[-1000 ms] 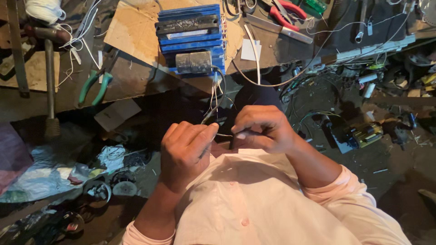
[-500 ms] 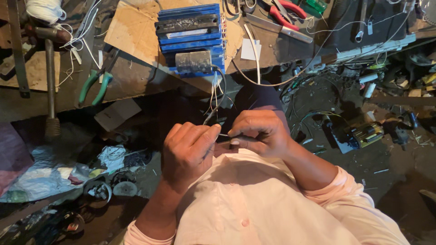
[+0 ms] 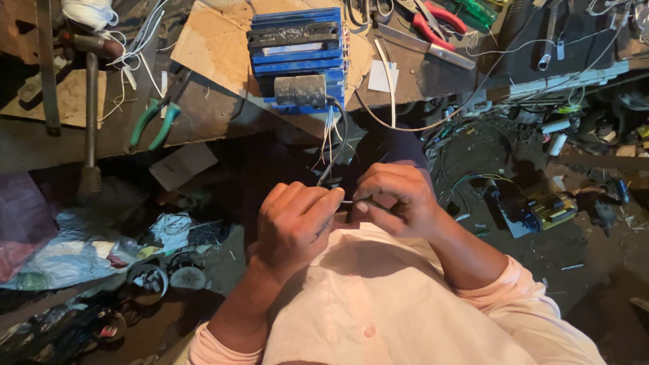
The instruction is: The person first handles a motor stator on the workbench, then works on the wire leads of a blue winding machine, wrapping and securing the wires with tape by hand. They use pliers to cut and trim the wire ends and continue arranging the leads.
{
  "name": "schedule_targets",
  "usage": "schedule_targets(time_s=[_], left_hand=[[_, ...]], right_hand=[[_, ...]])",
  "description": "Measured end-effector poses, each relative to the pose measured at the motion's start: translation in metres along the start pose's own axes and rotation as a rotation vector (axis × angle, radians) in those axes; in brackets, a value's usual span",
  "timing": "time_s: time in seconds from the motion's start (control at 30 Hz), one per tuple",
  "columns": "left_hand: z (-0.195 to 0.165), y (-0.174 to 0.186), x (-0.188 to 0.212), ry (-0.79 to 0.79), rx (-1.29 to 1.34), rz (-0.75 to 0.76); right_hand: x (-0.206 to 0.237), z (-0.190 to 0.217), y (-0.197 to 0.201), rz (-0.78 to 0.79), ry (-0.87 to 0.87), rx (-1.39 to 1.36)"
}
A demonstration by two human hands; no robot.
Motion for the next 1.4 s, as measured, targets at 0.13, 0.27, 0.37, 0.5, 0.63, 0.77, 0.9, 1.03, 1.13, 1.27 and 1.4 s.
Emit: schedule_targets(time_s=[0.13,0.27,0.37,0.5,0.63,0.77,0.9,1.03,1.13,1.27,1.4], left_hand=[[0.001,-0.005,0.003,0.008,0.0,0.014],[0.023,0.004,0.015,0.017,0.175,-0.128],[0.098,0.021,0.029,0.334,0.049,-0.271],[0.207,0.051,0.059,0.581,-0.575,-0.17],[0.263,0.054,0.102,0.689,-0.806,-0.11],[0.285,0.048,0.12,0.696,-0.788,-0.076],[0.29,0.047,0.12,0.661,-0.824,-0.058],[0.283,0.062,0.129,0.778,-0.621,-0.199],[0.24,0.083,0.14,0.659,-0.53,-0.405],[0.179,0.096,0.156,0.766,-0.022,-0.619],[0.109,0.087,0.139,0.746,0.197,-0.547]], right_hand=[[0.002,-0.003,0.001,0.006,-0.014,0.038],[0.008,-0.004,0.008,-0.01,-0.003,-0.016],[0.019,-0.007,0.017,-0.024,-0.051,-0.036],[0.039,-0.023,0.033,-0.074,-0.248,0.05],[0.06,-0.031,0.05,-0.179,-0.293,0.025],[0.069,-0.04,0.058,-0.27,-0.382,-0.028],[0.062,-0.034,0.057,-0.235,-0.313,0.0],[0.056,-0.028,0.052,-0.219,-0.27,0.013],[0.057,-0.026,0.041,-0.194,-0.292,-0.002],[0.047,-0.017,0.019,-0.095,-0.195,-0.024],[0.024,-0.006,-0.004,0.008,-0.138,-0.087]])
Point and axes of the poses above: each hand's wrist, its own x-axis away from the middle knuckle, its own y-axis out of the back of the hand, z = x × y, the point moved 6 cm from there along -x, towards the middle knuckle, and after that the axes turned 1 degree about -x, right-handed, at the moved point
